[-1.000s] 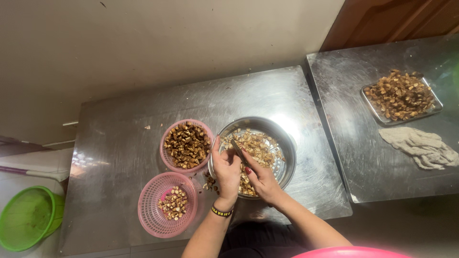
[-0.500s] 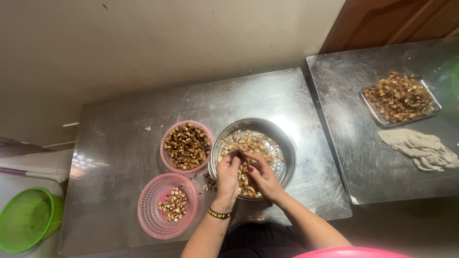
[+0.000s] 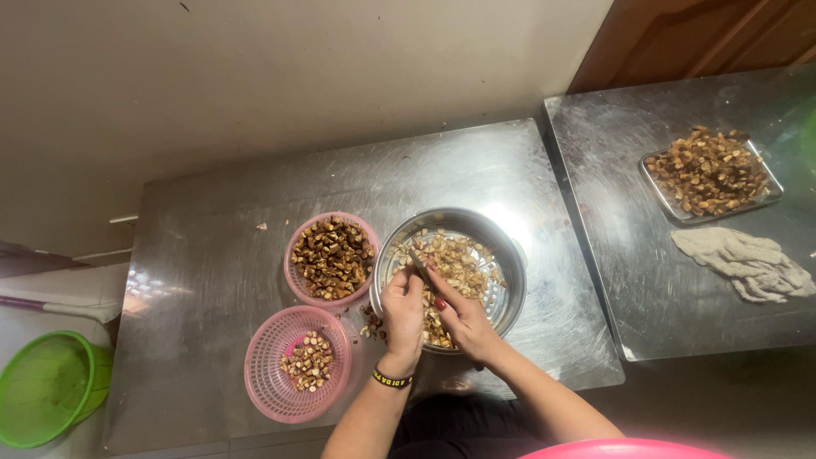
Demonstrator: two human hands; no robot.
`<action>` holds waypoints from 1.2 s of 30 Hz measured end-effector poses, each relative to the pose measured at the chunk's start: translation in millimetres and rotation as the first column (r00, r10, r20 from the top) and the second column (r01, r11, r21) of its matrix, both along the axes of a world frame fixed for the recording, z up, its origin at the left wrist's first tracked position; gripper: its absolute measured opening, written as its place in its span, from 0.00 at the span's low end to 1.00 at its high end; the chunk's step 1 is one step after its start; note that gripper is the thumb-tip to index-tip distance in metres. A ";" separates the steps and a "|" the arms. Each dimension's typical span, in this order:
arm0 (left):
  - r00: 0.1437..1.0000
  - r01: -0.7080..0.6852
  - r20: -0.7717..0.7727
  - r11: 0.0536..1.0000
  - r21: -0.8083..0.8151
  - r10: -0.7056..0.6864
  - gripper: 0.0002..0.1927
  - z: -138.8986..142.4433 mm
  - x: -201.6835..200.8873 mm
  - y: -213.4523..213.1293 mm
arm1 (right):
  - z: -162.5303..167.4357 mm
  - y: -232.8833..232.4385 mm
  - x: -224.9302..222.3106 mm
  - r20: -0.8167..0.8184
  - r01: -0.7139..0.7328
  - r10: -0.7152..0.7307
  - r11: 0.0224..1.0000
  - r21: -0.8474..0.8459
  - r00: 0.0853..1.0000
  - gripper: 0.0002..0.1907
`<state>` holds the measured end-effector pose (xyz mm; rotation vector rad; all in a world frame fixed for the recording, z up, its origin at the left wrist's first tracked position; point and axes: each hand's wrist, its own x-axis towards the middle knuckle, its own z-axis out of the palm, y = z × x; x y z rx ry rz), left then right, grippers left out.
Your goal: The person sits at a stainless steel table and uses a small knife to trim pieces of dried food held over a metal bowl, cutting away darker outer parts. Trimmed pieces are placed into pink plastic baskets while untrimmed pieces are taken from another basket.
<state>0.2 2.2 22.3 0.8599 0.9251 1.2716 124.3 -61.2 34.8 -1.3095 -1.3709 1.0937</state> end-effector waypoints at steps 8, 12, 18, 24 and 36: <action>0.993 0.020 0.119 0.999 -0.047 -0.014 0.11 -1.5 -2.0 -2.1 | 5.2 2.3 0.0 0.033 -0.013 0.012 0.999 0.036 0.999 0.30; 0.989 0.030 0.143 0.998 -0.058 -0.022 0.11 -3.3 -4.0 -0.7 | -1.8 1.5 1.0 0.055 -0.019 0.024 0.995 -0.100 0.998 0.32; 0.999 0.017 0.038 0.998 -0.061 -0.014 0.10 -18.2 -6.1 -3.0 | -12.9 3.5 -2.7 0.071 0.010 -0.026 0.975 0.221 0.997 0.27; 1.000 -0.009 0.029 0.998 -0.059 0.010 0.07 -27.8 -8.1 3.0 | -10.6 14.0 11.2 -0.454 -0.064 -0.072 0.959 -0.277 0.888 0.28; 0.999 -0.008 0.048 0.997 -0.079 0.012 0.10 -17.7 -6.7 3.6 | 13.1 6.1 -3.7 -0.046 -0.038 0.036 0.998 -0.047 0.998 0.31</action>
